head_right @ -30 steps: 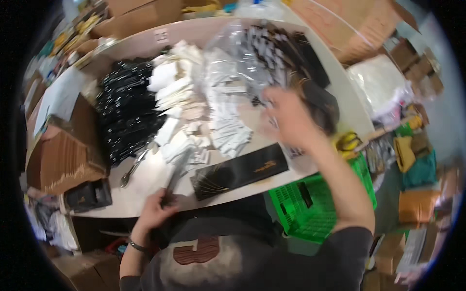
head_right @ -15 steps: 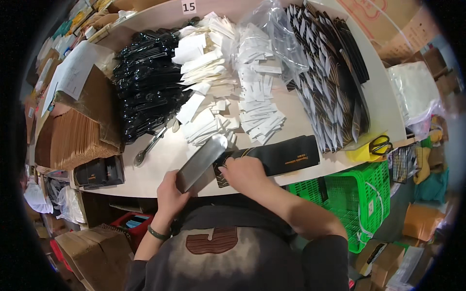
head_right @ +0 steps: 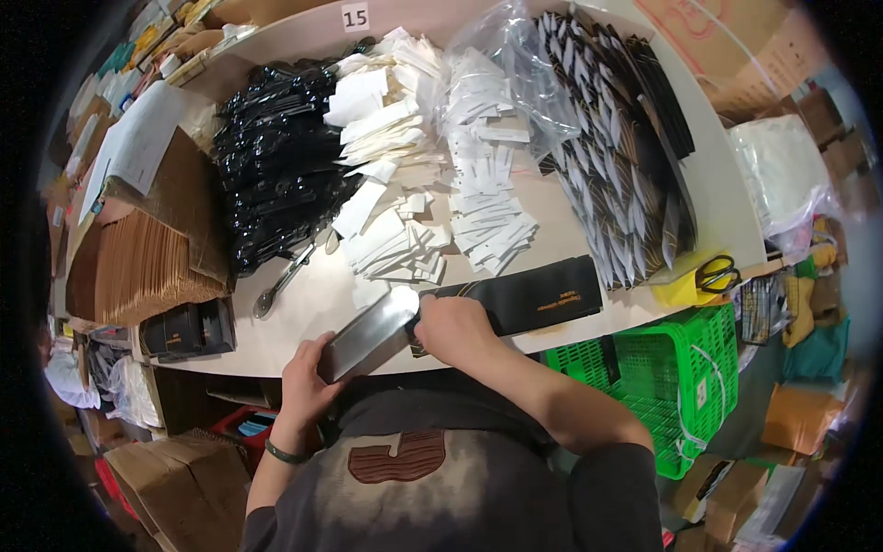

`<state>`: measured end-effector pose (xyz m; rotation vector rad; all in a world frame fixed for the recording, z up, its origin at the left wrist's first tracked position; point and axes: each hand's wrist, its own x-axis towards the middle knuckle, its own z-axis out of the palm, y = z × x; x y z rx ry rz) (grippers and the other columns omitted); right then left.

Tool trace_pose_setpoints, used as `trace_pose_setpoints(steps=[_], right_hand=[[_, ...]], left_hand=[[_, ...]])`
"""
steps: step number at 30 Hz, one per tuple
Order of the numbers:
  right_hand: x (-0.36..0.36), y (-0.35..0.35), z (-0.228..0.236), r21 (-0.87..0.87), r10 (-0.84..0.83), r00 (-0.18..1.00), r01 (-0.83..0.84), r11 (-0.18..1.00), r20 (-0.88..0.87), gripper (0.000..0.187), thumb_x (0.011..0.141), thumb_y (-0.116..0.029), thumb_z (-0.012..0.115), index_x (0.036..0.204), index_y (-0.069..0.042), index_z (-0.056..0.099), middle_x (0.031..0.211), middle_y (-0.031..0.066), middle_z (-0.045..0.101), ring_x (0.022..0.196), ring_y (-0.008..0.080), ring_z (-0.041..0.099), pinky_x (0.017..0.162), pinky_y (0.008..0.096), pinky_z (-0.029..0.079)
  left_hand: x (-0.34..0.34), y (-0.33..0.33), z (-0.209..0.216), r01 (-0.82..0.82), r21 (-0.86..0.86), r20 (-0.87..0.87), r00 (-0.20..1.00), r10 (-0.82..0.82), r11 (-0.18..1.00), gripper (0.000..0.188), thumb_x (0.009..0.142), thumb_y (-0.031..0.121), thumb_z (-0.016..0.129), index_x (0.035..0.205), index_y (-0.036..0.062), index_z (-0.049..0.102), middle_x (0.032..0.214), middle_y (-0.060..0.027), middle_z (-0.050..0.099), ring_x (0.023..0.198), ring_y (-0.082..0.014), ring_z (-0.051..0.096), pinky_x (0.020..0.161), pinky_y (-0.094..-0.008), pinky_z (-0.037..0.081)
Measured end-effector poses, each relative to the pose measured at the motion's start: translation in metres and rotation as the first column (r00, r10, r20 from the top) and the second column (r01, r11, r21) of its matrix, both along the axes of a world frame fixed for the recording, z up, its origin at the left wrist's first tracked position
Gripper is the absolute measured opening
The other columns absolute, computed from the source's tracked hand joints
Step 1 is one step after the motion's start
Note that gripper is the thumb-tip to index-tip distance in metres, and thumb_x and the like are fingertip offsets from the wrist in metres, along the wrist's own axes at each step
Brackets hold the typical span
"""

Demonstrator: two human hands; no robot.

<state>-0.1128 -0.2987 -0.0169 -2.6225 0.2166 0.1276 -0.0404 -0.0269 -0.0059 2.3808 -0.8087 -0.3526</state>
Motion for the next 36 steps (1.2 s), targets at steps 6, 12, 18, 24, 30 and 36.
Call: trace_pose_setpoints(steps=[6, 12, 18, 24, 30, 36], right_hand=[[0.013, 0.034, -0.006, 0.141, 0.044, 0.991, -0.062, 0.988, 0.125, 0.021, 0.080, -0.025, 0.064, 0.074, -0.005, 0.062, 0.068, 0.0192, 0.065, 0.069, 0.0389, 0.067, 0.064, 0.0490, 0.054], [0.020, -0.097, 0.027, -0.412, 0.134, 0.976, -0.052, 0.910, 0.172, 0.047, 0.078, -0.014, 0.067, 0.124, -0.003, 0.064, 0.119, 0.0217, 0.064, 0.106, 0.0399, 0.060, 0.093, 0.0452, 0.050], [0.011, -0.158, 0.012, -0.249, 0.090, 0.985, -0.050, 0.967, 0.150, 0.025, 0.083, -0.016, 0.072, 0.107, -0.015, 0.076, 0.122, 0.0202, 0.064, 0.117, 0.0377, 0.057, 0.099, 0.0448, 0.046], [0.108, -0.096, 0.058, -0.232, 0.329, 0.929, -0.287, 0.929, 0.169, 0.013, 0.083, -0.012, 0.064, 0.091, -0.003, 0.069, 0.102, 0.0185, 0.067, 0.099, 0.0361, 0.063, 0.087, 0.0426, 0.051], [0.189, -0.047, 0.003, -0.552, 0.705, 0.678, -0.513, 0.658, 0.210, 0.003, 0.071, -0.006, 0.063, 0.073, -0.005, 0.065, 0.081, 0.0144, 0.062, 0.085, 0.0356, 0.062, 0.079, 0.0433, 0.052], [0.167, -0.045, 0.025, -0.508, 0.668, 0.710, -0.500, 0.701, 0.223, 0.011, 0.075, -0.011, 0.063, 0.077, -0.002, 0.070, 0.095, 0.0102, 0.066, 0.105, 0.0293, 0.061, 0.094, 0.0449, 0.047]], left_hand=[[0.022, -0.015, 0.018, 0.291, 0.253, -0.041, 0.956, -0.290, 0.923, 0.065, 0.070, 0.018, 0.082, 0.129, 0.0069, 0.056, 0.106, -0.0142, 0.062, 0.095, -0.0363, 0.063, 0.081, -0.0422, 0.053], [0.035, 0.000, 0.007, 0.176, -0.034, 0.196, 0.967, -0.166, 0.984, 0.065, 0.074, 0.021, 0.083, 0.130, 0.0031, 0.056, 0.123, -0.0177, 0.059, 0.115, -0.0379, 0.055, 0.098, -0.0439, 0.046], [0.034, 0.037, -0.008, -0.181, -0.254, 0.179, 0.957, 0.230, 0.950, 0.040, 0.078, 0.009, 0.077, 0.116, 0.0051, 0.065, 0.118, -0.0148, 0.061, 0.109, -0.0363, 0.059, 0.097, -0.0413, 0.047], [0.042, 0.044, -0.009, -0.184, -0.212, 0.294, 0.924, 0.243, 0.960, 0.029, 0.080, 0.005, 0.071, 0.109, 0.0038, 0.066, 0.115, -0.0159, 0.063, 0.108, -0.0365, 0.060, 0.093, -0.0411, 0.049], [0.089, 0.010, -0.032, -0.226, -0.179, 0.444, 0.850, 0.283, 0.958, 0.022, 0.079, 0.005, 0.067, 0.101, 0.0049, 0.066, 0.105, -0.0155, 0.065, 0.096, -0.0377, 0.061, 0.082, -0.0458, 0.050], [0.088, 0.016, -0.034, -0.291, -0.193, 0.311, 0.887, 0.340, 0.937, 0.016, 0.082, 0.007, 0.064, 0.098, 0.0085, 0.066, 0.096, -0.0137, 0.063, 0.090, -0.0371, 0.061, 0.076, -0.0463, 0.051]])
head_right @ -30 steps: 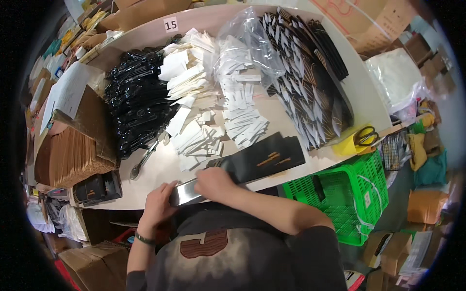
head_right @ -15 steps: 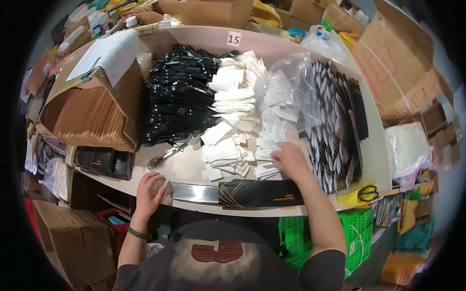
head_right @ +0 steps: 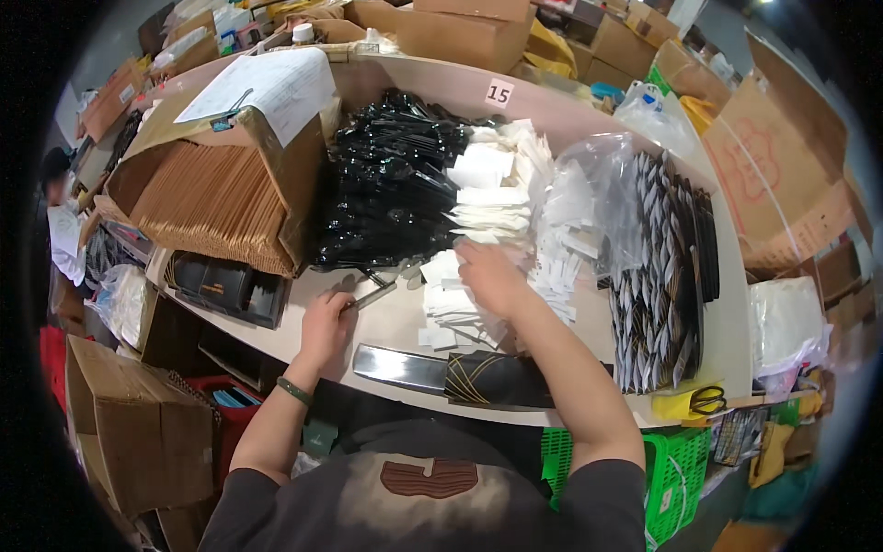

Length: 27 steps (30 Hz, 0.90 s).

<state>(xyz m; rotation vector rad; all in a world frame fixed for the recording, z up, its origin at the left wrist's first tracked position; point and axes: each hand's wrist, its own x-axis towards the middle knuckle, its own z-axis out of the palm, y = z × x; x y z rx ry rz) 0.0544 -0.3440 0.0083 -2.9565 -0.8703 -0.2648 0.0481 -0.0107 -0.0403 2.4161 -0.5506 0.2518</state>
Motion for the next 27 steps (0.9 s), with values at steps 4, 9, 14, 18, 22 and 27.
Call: trace_pose_setpoints(steps=[4, 9, 14, 18, 22, 27], right_hand=[[0.013, 0.006, -0.004, -0.012, 0.094, 0.995, -0.093, 0.996, 0.045, 0.007, 0.073, -0.007, 0.065, 0.077, -0.002, 0.067, 0.100, 0.0078, 0.062, 0.111, 0.0275, 0.056, 0.102, 0.0430, 0.042], [-0.046, 0.057, 0.037, 0.489, -0.130, 0.911, 0.326, 0.809, -0.391, 0.007, 0.086, -0.008, 0.062, 0.087, -0.002, 0.063, 0.095, 0.0134, 0.060, 0.091, 0.0341, 0.058, 0.082, 0.0435, 0.048], [-0.115, 0.090, -0.012, 0.400, 0.061, 0.843, 0.189, 0.897, -0.535, 0.010, 0.089, -0.012, 0.063, 0.088, -0.002, 0.062, 0.095, 0.0147, 0.060, 0.092, 0.0376, 0.058, 0.080, 0.0423, 0.048], [-0.125, 0.093, -0.011, 0.518, 0.019, 0.963, 0.128, 0.846, -0.270, 0.011, 0.087, -0.013, 0.065, 0.088, -0.003, 0.063, 0.098, 0.0130, 0.060, 0.096, 0.0366, 0.058, 0.085, 0.0425, 0.046], [-0.118, 0.100, -0.038, 0.531, -0.136, 0.905, 0.353, 0.771, -0.403, 0.014, 0.084, -0.014, 0.069, 0.094, -0.005, 0.065, 0.100, 0.0119, 0.059, 0.099, 0.0336, 0.057, 0.086, 0.0437, 0.045], [-0.136, 0.093, -0.015, 0.601, -0.347, 0.937, 0.293, 0.743, -0.027, 0.025, 0.080, -0.006, 0.070, 0.104, -0.006, 0.064, 0.098, 0.0114, 0.064, 0.092, 0.0347, 0.060, 0.083, 0.0444, 0.047]], left_hand=[[0.003, 0.001, -0.007, 0.002, 0.077, -0.016, 1.000, -0.001, 0.997, 0.018, 0.082, 0.006, 0.064, 0.100, 0.0092, 0.067, 0.098, -0.0123, 0.064, 0.091, -0.0364, 0.062, 0.075, -0.0462, 0.051], [-0.022, 0.028, -0.001, -0.144, -0.114, -0.162, 0.979, 0.124, 0.983, 0.016, 0.087, 0.012, 0.068, 0.101, 0.0064, 0.070, 0.092, -0.0117, 0.067, 0.082, -0.0309, 0.065, 0.071, -0.0381, 0.052], [-0.052, 0.019, 0.002, -0.166, -0.349, -0.187, 0.977, 0.105, 0.922, 0.009, 0.092, 0.006, 0.068, 0.098, -0.0003, 0.068, 0.081, -0.0065, 0.061, 0.070, -0.0148, 0.054, 0.066, -0.0256, 0.045], [-0.073, 0.023, 0.000, -0.210, -0.296, -0.181, 0.970, 0.161, 0.932, 0.008, 0.091, 0.008, 0.067, 0.097, 0.0025, 0.069, 0.083, -0.0096, 0.064, 0.074, -0.0228, 0.059, 0.071, -0.0300, 0.047], [-0.071, -0.003, 0.007, -0.172, -0.425, -0.327, 0.945, 0.027, 0.889, 0.009, 0.091, 0.009, 0.067, 0.097, 0.0033, 0.069, 0.083, -0.0086, 0.064, 0.076, -0.0244, 0.059, 0.075, -0.0319, 0.047], [-0.064, 0.003, 0.012, 0.147, -0.177, -0.055, 0.986, -0.159, 0.973, 0.005, 0.088, 0.008, 0.068, 0.090, 0.0033, 0.067, 0.082, -0.0097, 0.063, 0.074, -0.0259, 0.059, 0.069, -0.0340, 0.047]])
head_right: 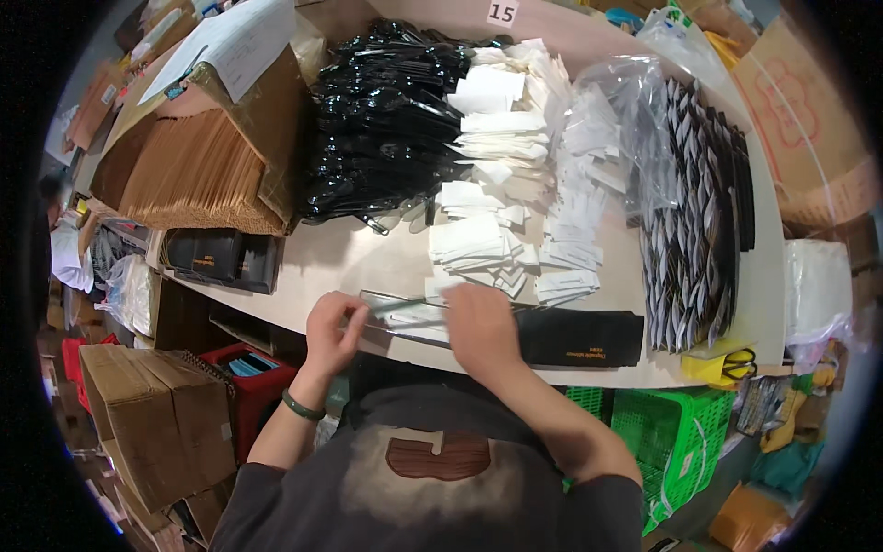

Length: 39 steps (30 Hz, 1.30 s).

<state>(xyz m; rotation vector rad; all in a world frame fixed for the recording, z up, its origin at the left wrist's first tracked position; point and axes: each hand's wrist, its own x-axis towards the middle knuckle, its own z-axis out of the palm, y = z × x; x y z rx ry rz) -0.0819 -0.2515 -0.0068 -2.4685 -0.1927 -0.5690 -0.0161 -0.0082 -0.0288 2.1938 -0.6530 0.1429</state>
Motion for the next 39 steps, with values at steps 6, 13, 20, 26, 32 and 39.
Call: trace_pose_setpoints(steps=[6, 13, 20, 26, 32, 39], right_hand=[[-0.018, -0.008, -0.016, -0.423, 0.399, 0.909, -0.409, 0.808, -0.118, 0.035, 0.086, -0.011, 0.067, 0.120, -0.002, 0.063, 0.124, 0.0142, 0.064, 0.122, 0.0295, 0.058, 0.103, 0.0449, 0.044], [-0.024, -0.014, -0.023, -0.371, 0.355, 0.932, -0.355, 0.858, -0.070, 0.035, 0.087, -0.015, 0.068, 0.119, -0.003, 0.063, 0.125, 0.0134, 0.063, 0.118, 0.0289, 0.060, 0.102, 0.0469, 0.044], [-0.032, -0.020, -0.030, -0.285, 0.385, 0.909, -0.415, 0.864, -0.159, 0.042, 0.083, -0.022, 0.071, 0.121, -0.006, 0.063, 0.132, 0.0184, 0.058, 0.123, 0.0328, 0.056, 0.105, 0.0481, 0.040], [-0.040, -0.037, -0.035, -0.155, 0.302, 0.942, -0.323, 0.933, -0.146, 0.044, 0.076, -0.017, 0.076, 0.119, -0.016, 0.068, 0.136, 0.0276, 0.050, 0.124, 0.0463, 0.050, 0.104, 0.0534, 0.042], [-0.033, -0.046, -0.013, -0.171, 0.286, 0.938, -0.320, 0.932, -0.196, 0.041, 0.084, -0.017, 0.071, 0.124, -0.020, 0.067, 0.143, 0.0304, 0.044, 0.132, 0.0485, 0.043, 0.112, 0.0527, 0.035], [-0.037, -0.040, -0.022, -0.186, 0.314, 0.933, -0.344, 0.920, -0.175, 0.047, 0.082, -0.017, 0.073, 0.128, -0.020, 0.063, 0.140, 0.0290, 0.046, 0.128, 0.0463, 0.046, 0.109, 0.0510, 0.038]], left_hand=[[0.021, -0.041, 0.005, 0.387, 0.101, 0.310, 0.863, -0.399, 0.916, 0.010, 0.071, 0.012, 0.067, 0.076, 0.0101, 0.058, 0.076, -0.0075, 0.058, 0.077, -0.0308, 0.060, 0.067, -0.0427, 0.049], [0.163, 0.046, 0.135, -0.580, 0.278, 0.523, 0.760, 0.385, 0.766, 0.015, 0.080, 0.020, 0.070, 0.080, 0.0049, 0.070, 0.079, -0.0193, 0.066, 0.076, -0.0391, 0.065, 0.067, -0.0460, 0.053], [0.208, 0.096, 0.118, -0.396, 0.632, 0.147, 0.906, 0.398, 0.666, 0.025, 0.081, 0.020, 0.065, 0.096, 0.0012, 0.071, 0.095, -0.0258, 0.069, 0.093, -0.0399, 0.067, 0.083, -0.0482, 0.054], [0.155, 0.105, 0.106, -0.437, -0.418, -0.048, 0.886, 0.461, 0.797, 0.020, 0.101, 0.011, 0.051, 0.110, 0.0012, 0.065, 0.075, -0.0011, 0.054, 0.068, -0.0120, 0.053, 0.062, -0.0263, 0.043], [0.048, 0.066, 0.003, -0.080, -0.288, -0.573, 0.813, -0.105, 0.954, 0.006, 0.095, 0.006, 0.066, 0.099, 0.0024, 0.068, 0.085, 0.0057, 0.061, 0.077, -0.0045, 0.053, 0.069, -0.0196, 0.042], [0.047, 0.018, 0.012, 0.124, 0.099, -0.459, 0.886, -0.065, 0.987, 0.010, 0.085, 0.003, 0.073, 0.089, -0.0028, 0.067, 0.081, -0.0050, 0.067, 0.075, -0.0129, 0.063, 0.067, -0.0273, 0.050]])
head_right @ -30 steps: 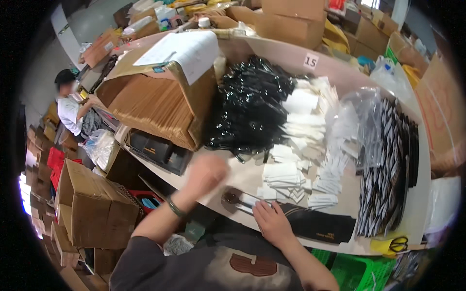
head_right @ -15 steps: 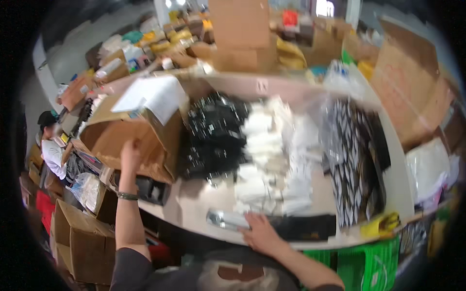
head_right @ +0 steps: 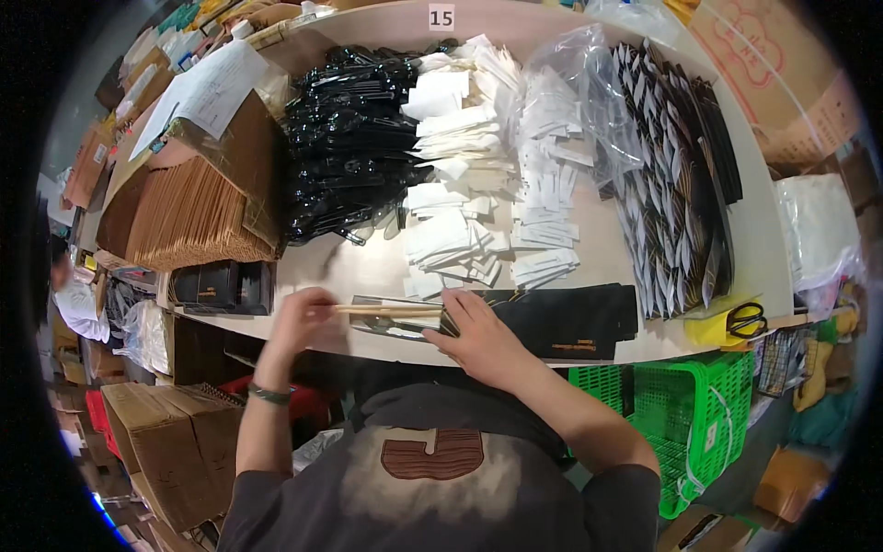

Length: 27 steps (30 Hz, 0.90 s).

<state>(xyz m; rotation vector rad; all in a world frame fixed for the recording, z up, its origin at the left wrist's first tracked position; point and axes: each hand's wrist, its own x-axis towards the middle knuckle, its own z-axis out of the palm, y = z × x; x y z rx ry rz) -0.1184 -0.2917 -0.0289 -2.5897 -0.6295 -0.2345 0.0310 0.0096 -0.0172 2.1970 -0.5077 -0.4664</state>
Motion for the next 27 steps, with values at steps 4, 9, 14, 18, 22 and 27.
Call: trace_pose_setpoints(steps=[4, 9, 14, 18, 22, 27], right_hand=[[0.000, 0.020, 0.009, 0.099, -0.029, 0.999, 0.032, 0.995, -0.036, 0.049, 0.073, -0.018, 0.081, 0.116, -0.006, 0.061, 0.136, 0.0273, 0.048, 0.126, 0.0446, 0.048, 0.106, 0.0503, 0.041], [0.002, 0.016, 0.016, 0.066, -0.137, 0.989, 0.140, 0.988, -0.056, 0.048, 0.067, -0.018, 0.084, 0.104, -0.001, 0.057, 0.135, 0.0271, 0.050, 0.125, 0.0446, 0.049, 0.105, 0.0494, 0.042], [0.001, 0.007, 0.014, 0.077, -0.131, 0.991, 0.132, 0.988, -0.018, 0.049, 0.063, -0.013, 0.081, 0.105, -0.002, 0.059, 0.131, 0.0248, 0.053, 0.122, 0.0430, 0.052, 0.104, 0.0489, 0.044], [-0.001, 0.010, 0.016, 0.241, -0.152, 0.968, 0.102, 0.965, 0.198, 0.035, 0.071, -0.016, 0.073, 0.105, -0.011, 0.066, 0.089, 0.0124, 0.056, 0.080, 0.0349, 0.058, 0.069, 0.0453, 0.047], [0.010, 0.037, 0.056, 0.195, -0.088, 0.948, 0.028, 0.980, 0.304, 0.012, 0.075, -0.017, 0.065, 0.083, -0.010, 0.060, 0.074, 0.0117, 0.052, 0.074, 0.0317, 0.060, 0.062, 0.0443, 0.048], [0.019, -0.124, 0.149, -0.018, -0.333, 0.907, 0.349, 0.937, 0.257, 0.007, 0.079, -0.020, 0.071, 0.079, -0.015, 0.068, 0.080, 0.0097, 0.060, 0.071, 0.0276, 0.062, 0.055, 0.0385, 0.050]], left_hand=[[-0.038, -0.067, 0.009, 0.072, 0.136, 0.163, 0.982, -0.094, 0.988, 0.023, 0.081, 0.012, 0.079, 0.093, -0.0027, 0.065, 0.087, -0.0129, 0.067, 0.081, -0.0241, 0.067, 0.073, -0.0332, 0.054], [-0.046, -0.087, -0.008, -0.166, -0.022, 0.104, 0.980, 0.167, 0.986, 0.036, 0.084, 0.012, 0.075, 0.113, -0.0020, 0.060, 0.097, -0.0156, 0.067, 0.088, -0.0246, 0.067, 0.080, -0.0328, 0.055], [-0.070, -0.101, -0.005, 0.146, -0.481, -0.390, 0.847, -0.360, 0.865, 0.058, 0.086, 0.018, 0.077, 0.133, -0.0011, 0.049, 0.118, -0.0179, 0.062, 0.106, -0.0240, 0.064, 0.092, -0.0344, 0.051], [-0.061, -0.077, 0.030, 0.250, 0.131, 0.555, 0.783, -0.280, 0.959, 0.092, 0.061, 0.031, 0.089, 0.139, 0.0055, 0.046, 0.126, -0.0174, 0.054, 0.113, -0.0353, 0.054, 0.100, -0.0495, 0.041], [-0.056, -0.083, 0.023, 0.228, 0.285, 0.705, 0.609, -0.365, 0.931, 0.022, 0.066, 0.013, 0.071, 0.082, 0.0127, 0.057, 0.075, -0.0066, 0.054, 0.073, -0.0296, 0.056, 0.066, -0.0425, 0.040], [-0.042, -0.094, 0.066, -0.005, 0.045, 0.389, 0.921, -0.013, 0.999, 0.024, 0.069, 0.009, 0.074, 0.082, 0.0062, 0.054, 0.070, -0.0108, 0.057, 0.063, -0.0304, 0.057, 0.057, -0.0380, 0.044]])
